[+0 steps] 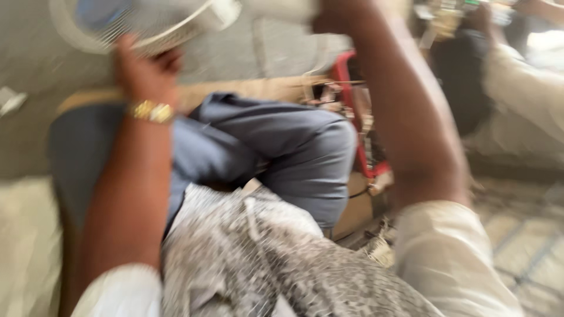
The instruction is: The person disassembles a table fan, removes the blue blades and front grille, and tests the motor housing by connecting it to a power source. The person then reassembles the fan components.
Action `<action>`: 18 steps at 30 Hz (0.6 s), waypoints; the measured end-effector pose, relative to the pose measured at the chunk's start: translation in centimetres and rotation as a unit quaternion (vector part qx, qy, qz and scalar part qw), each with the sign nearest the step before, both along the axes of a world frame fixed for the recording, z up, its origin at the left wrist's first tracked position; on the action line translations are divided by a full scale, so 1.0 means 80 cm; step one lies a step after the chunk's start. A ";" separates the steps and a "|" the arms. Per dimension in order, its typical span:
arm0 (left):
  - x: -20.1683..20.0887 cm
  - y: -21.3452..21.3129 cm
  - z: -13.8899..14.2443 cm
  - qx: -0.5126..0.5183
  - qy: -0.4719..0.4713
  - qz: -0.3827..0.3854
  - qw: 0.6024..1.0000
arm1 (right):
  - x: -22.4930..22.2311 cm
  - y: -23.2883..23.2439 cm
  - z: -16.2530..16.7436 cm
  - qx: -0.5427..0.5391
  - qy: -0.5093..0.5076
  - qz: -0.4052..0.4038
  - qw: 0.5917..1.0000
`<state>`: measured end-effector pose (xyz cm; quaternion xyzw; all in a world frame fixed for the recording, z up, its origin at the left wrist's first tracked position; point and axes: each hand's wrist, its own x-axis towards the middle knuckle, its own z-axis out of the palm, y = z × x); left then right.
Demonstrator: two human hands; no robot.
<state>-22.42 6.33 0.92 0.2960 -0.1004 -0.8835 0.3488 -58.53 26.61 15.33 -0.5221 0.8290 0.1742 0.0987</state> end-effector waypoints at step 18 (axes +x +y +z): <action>0.012 0.007 0.031 -0.031 -0.123 -0.045 0.991 | 0.140 -0.052 0.108 -0.036 0.105 -0.047 0.993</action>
